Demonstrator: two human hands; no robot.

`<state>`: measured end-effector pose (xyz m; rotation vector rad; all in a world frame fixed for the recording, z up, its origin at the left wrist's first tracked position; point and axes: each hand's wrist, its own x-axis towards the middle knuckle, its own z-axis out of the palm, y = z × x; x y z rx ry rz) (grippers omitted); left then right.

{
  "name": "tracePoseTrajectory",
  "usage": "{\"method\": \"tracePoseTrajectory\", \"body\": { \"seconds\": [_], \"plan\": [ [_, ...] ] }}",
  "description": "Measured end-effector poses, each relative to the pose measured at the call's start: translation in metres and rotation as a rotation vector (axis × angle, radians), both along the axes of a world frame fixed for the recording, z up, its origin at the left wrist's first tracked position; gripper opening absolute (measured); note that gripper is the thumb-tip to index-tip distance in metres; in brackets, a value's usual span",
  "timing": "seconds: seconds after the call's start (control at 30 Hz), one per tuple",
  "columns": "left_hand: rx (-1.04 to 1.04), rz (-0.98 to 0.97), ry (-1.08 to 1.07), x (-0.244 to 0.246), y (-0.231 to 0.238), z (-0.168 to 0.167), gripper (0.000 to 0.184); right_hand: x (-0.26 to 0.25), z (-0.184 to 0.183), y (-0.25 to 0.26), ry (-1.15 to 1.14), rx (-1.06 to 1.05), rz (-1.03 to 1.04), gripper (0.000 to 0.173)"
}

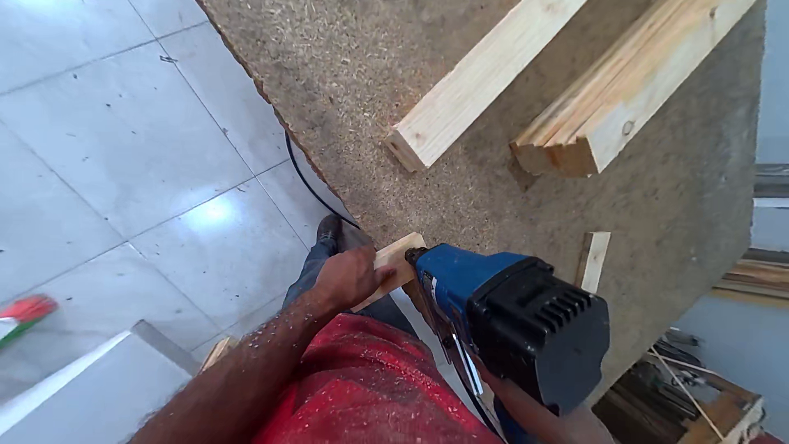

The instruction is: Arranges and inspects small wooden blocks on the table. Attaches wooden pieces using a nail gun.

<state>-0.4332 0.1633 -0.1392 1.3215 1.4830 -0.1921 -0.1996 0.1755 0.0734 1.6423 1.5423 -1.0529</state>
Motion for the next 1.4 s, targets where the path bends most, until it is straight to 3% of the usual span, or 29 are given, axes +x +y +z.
{"method": "tracePoseTrajectory", "body": {
  "seconds": [0.1, 0.2, 0.3, 0.47, 0.5, 0.57, 0.7, 0.8, 0.9, 1.07, 1.17, 1.4],
  "plan": [
    [0.024, 0.007, -0.018, 0.0, -0.002, 0.0, 0.06, 0.019, 0.004, -0.018, 0.056, 0.008, 0.04, 0.053],
    [0.032, 0.02, -0.021, -0.002, -0.002, -0.005, 0.062, 0.013, 0.002, -0.03, 0.063, -0.011, -0.158, 0.044],
    [0.039, 0.016, 0.003, 0.001, -0.002, -0.003, 0.061, 0.023, 0.006, -0.035, 0.057, -0.095, -0.196, 0.049],
    [0.121, -0.03, 0.053, 0.016, 0.01, 0.034, 0.059, 0.076, 0.027, -0.071, 0.188, 0.163, -0.035, 0.055],
    [0.149, -0.047, 0.043, 0.028, 0.015, 0.043, 0.06, 0.084, 0.033, -0.083, 0.187, 0.187, -0.117, 0.049],
    [0.204, -0.087, -0.003, 0.056, 0.038, 0.044, 0.063, 0.085, 0.044, -0.085, 0.171, 0.18, -0.498, 0.032],
    [0.517, -0.208, 0.041, 0.093, 0.086, 0.011, 0.062, 0.136, 0.017, -0.113, 0.35, 0.331, -0.535, 0.038],
    [0.674, -0.2, 0.066, 0.071, 0.064, 0.007, 0.085, 0.132, 0.007, -0.102, 0.351, 0.332, -0.568, 0.039],
    [0.661, -0.095, 0.036, 0.049, 0.022, -0.001, 0.1, 0.131, -0.006, -0.095, 0.397, 0.328, -0.532, 0.044],
    [0.762, -0.002, 0.064, 0.054, 0.016, -0.022, 0.084, 0.094, 0.007, -0.049, 0.316, 0.221, -0.456, 0.039],
    [0.844, -0.033, 0.092, 0.054, 0.019, -0.032, 0.081, 0.09, -0.002, -0.048, 0.457, 0.262, -0.559, 0.03],
    [0.942, 0.038, -0.009, 0.053, 0.019, -0.046, 0.073, 0.069, -0.005, -0.037, 0.303, 0.145, -0.547, 0.028]
  ]
}}
